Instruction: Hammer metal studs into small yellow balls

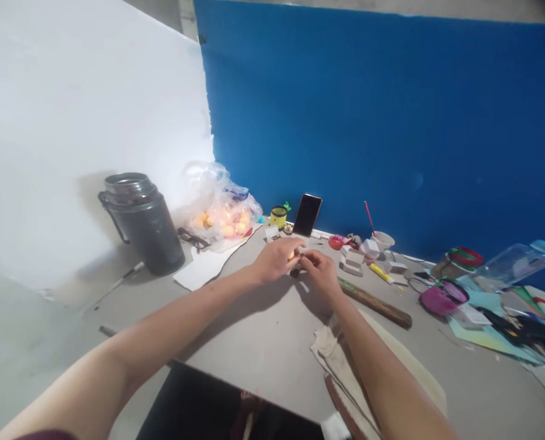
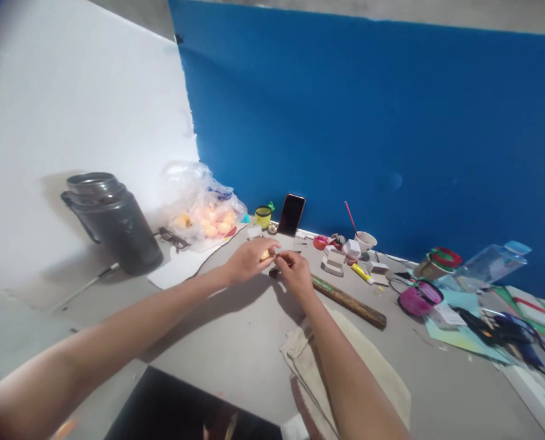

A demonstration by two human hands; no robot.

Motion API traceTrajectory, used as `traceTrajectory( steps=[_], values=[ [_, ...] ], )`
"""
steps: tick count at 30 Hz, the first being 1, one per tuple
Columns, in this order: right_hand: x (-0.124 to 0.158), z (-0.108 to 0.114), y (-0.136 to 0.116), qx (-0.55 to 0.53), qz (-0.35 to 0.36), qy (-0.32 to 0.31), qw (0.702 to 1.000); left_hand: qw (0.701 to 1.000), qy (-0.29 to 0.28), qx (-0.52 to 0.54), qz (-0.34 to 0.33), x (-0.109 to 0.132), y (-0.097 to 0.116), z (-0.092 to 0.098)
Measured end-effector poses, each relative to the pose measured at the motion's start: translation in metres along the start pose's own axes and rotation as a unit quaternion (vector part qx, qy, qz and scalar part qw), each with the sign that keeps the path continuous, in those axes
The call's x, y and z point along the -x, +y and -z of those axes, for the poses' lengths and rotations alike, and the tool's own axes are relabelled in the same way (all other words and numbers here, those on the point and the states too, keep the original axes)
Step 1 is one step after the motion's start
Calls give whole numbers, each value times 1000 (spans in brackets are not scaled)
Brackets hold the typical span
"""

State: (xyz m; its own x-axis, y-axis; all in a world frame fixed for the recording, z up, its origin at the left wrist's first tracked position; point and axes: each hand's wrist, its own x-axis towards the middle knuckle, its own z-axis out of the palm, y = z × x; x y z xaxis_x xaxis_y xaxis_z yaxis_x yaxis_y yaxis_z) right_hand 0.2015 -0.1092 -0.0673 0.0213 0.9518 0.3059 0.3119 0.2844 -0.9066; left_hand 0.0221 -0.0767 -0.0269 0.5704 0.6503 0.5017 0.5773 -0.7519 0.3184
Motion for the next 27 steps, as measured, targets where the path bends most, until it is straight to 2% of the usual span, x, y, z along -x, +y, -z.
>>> traceTrajectory(
  steps=[3,6,12,22,27],
  values=[
    [4,-3,-16,-105,-77,-43,991,997,62,39,-21,22,-1,-6],
    [7,-3,-26,-151,-127,-51,979,997,46,52,-39,31,-4,-8],
    [10,3,-29,-147,-203,-64,966,996,39,31,-67,33,-4,-14],
    [1,9,-3,-168,-221,-37,960,994,12,-7,-107,29,-4,-24],
    [-6,18,11,-173,-204,-1,964,989,-29,-99,-108,23,1,-23]
  ],
)
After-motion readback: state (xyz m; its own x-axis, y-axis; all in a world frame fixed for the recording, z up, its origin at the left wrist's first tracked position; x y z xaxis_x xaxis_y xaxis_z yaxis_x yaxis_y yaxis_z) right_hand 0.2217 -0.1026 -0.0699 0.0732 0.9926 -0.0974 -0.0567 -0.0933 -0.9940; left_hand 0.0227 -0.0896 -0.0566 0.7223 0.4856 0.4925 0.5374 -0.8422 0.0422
